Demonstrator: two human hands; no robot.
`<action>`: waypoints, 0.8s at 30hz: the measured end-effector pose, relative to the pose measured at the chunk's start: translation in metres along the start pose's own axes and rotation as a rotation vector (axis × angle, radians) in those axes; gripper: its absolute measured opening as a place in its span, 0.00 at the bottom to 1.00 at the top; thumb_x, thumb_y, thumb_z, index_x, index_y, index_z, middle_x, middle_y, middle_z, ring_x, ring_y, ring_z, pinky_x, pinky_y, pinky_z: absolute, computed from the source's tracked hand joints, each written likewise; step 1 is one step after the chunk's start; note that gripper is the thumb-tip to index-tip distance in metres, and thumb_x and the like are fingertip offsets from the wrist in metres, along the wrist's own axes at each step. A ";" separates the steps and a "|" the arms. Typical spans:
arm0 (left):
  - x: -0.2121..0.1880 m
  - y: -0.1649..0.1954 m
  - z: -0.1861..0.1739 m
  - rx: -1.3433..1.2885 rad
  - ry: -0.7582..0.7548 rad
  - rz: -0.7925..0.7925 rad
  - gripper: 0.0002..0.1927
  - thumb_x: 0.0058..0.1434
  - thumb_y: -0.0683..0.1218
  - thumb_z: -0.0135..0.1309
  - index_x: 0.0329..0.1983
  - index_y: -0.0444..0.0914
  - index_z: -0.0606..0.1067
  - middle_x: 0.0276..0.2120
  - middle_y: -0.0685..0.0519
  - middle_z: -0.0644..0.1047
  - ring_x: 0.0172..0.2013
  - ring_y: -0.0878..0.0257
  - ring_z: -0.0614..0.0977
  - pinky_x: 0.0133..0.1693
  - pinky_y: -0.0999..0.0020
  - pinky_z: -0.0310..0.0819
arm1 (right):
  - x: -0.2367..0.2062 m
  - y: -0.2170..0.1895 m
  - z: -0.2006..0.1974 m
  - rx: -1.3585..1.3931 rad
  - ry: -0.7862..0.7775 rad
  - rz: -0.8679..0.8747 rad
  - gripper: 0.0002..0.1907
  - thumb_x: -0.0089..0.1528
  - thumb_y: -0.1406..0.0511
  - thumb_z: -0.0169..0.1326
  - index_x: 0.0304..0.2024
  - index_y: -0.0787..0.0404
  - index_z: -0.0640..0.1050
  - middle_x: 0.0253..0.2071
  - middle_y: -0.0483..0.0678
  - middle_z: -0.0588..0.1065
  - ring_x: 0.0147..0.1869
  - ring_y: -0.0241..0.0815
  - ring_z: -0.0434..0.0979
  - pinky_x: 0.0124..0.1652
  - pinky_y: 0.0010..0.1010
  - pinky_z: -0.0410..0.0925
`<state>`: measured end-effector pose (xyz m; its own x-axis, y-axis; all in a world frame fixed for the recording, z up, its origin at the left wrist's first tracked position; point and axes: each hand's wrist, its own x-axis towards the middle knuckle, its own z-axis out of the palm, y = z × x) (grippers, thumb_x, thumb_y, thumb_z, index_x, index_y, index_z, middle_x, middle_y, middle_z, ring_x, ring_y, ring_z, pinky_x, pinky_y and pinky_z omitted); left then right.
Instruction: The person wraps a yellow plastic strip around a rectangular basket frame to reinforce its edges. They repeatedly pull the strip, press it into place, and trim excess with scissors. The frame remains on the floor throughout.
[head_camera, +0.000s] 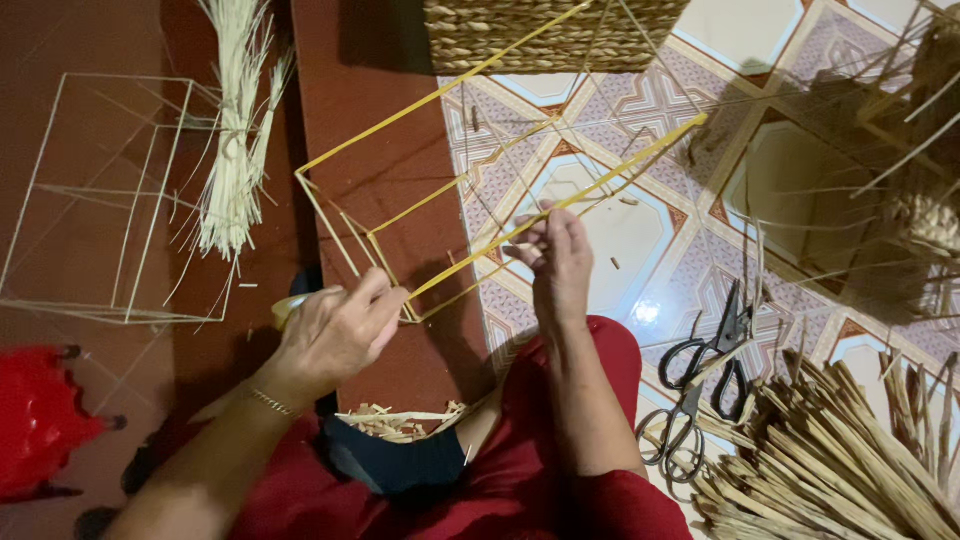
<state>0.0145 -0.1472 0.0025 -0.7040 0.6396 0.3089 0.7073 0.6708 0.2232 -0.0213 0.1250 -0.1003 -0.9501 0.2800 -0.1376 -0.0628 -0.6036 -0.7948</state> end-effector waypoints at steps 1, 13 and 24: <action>0.002 -0.001 0.002 -0.021 -0.005 -0.005 0.07 0.60 0.42 0.58 0.40 0.36 0.77 0.33 0.49 0.74 0.21 0.54 0.81 0.24 0.60 0.76 | 0.007 -0.003 -0.008 0.014 -0.004 -0.038 0.16 0.68 0.61 0.53 0.51 0.67 0.72 0.36 0.51 0.78 0.36 0.38 0.78 0.40 0.37 0.78; 0.008 0.003 -0.007 -0.144 -0.227 -0.194 0.07 0.62 0.47 0.55 0.33 0.39 0.76 0.30 0.54 0.74 0.22 0.59 0.81 0.26 0.62 0.77 | 0.053 -0.014 -0.049 -0.095 0.076 -0.293 0.10 0.66 0.67 0.56 0.33 0.69 0.78 0.26 0.49 0.73 0.24 0.35 0.72 0.29 0.31 0.74; 0.004 -0.004 -0.007 -0.117 -0.146 -0.125 0.06 0.59 0.46 0.57 0.32 0.38 0.76 0.30 0.52 0.75 0.23 0.56 0.82 0.26 0.61 0.77 | 0.099 -0.066 -0.093 -0.095 0.283 -0.331 0.11 0.67 0.63 0.55 0.38 0.67 0.79 0.30 0.51 0.79 0.29 0.38 0.79 0.30 0.29 0.76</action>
<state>0.0093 -0.1494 0.0091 -0.7827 0.6072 0.1368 0.6104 0.7059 0.3593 -0.0829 0.2617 -0.1161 -0.7618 0.6476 -0.0127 -0.3084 -0.3799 -0.8721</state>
